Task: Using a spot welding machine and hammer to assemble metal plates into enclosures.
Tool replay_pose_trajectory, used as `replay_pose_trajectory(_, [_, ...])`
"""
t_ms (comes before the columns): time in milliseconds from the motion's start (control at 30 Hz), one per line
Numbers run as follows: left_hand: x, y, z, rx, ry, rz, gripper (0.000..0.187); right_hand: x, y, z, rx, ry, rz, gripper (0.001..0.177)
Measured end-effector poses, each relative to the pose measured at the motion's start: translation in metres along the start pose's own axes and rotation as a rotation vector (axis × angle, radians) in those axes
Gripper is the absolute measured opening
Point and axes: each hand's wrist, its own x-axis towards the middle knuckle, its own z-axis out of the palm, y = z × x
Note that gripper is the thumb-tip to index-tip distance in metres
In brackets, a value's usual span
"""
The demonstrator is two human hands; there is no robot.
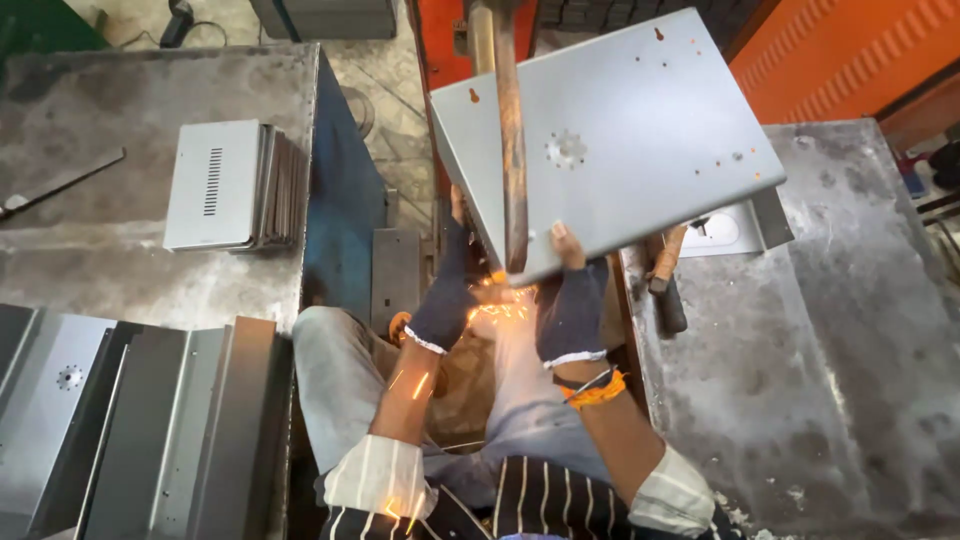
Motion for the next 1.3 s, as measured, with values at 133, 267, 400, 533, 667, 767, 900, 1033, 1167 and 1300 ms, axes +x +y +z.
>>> replay_pose_trajectory(133, [-0.010,0.047,0.015,-0.249,-0.017,-0.191,0.155,-0.012,-0.009,-0.017,-0.026,-0.091,0.038,0.041])
replay_pose_trajectory(267, [-0.026,-0.081,-0.009,-0.992,0.781,-0.497,0.096,0.028,0.010,-0.118,-0.174,-0.231,0.063,0.043])
replay_pose_trajectory(400, [-0.021,0.095,-0.015,0.114,0.350,-0.034,0.070,-0.020,-0.055,-0.084,-0.285,-0.172,0.011,0.038])
replay_pose_trajectory(533, [-0.023,0.111,-0.028,0.125,0.148,-0.128,0.064,-0.003,-0.068,-0.085,-0.342,-0.073,0.163,0.046])
replay_pose_trajectory(667, [-0.030,0.114,-0.022,0.138,0.098,-0.079,0.066,0.000,-0.079,-0.064,-0.352,0.019,0.113,0.054])
replay_pose_trajectory(767, [-0.023,0.120,-0.015,0.117,0.121,-0.153,0.055,0.036,-0.077,-0.087,-0.368,0.041,0.119,0.053])
replay_pose_trajectory(900, [-0.008,0.117,-0.001,0.113,0.117,-0.126,0.048,0.037,-0.111,-0.062,-0.262,-0.204,0.147,0.053])
replay_pose_trajectory(1033, [-0.003,0.099,0.005,0.107,0.131,-0.053,0.038,0.079,-0.115,-0.097,-0.372,-0.186,0.052,0.041])
replay_pose_trajectory(1167, [-0.003,0.076,0.004,0.196,0.154,0.085,0.033,0.079,-0.126,-0.078,-0.452,-0.231,0.135,0.041])
replay_pose_trajectory(1300, [-0.001,0.069,0.002,0.146,0.189,0.063,0.030,0.108,-0.112,-0.113,-0.403,-0.234,0.148,0.038])
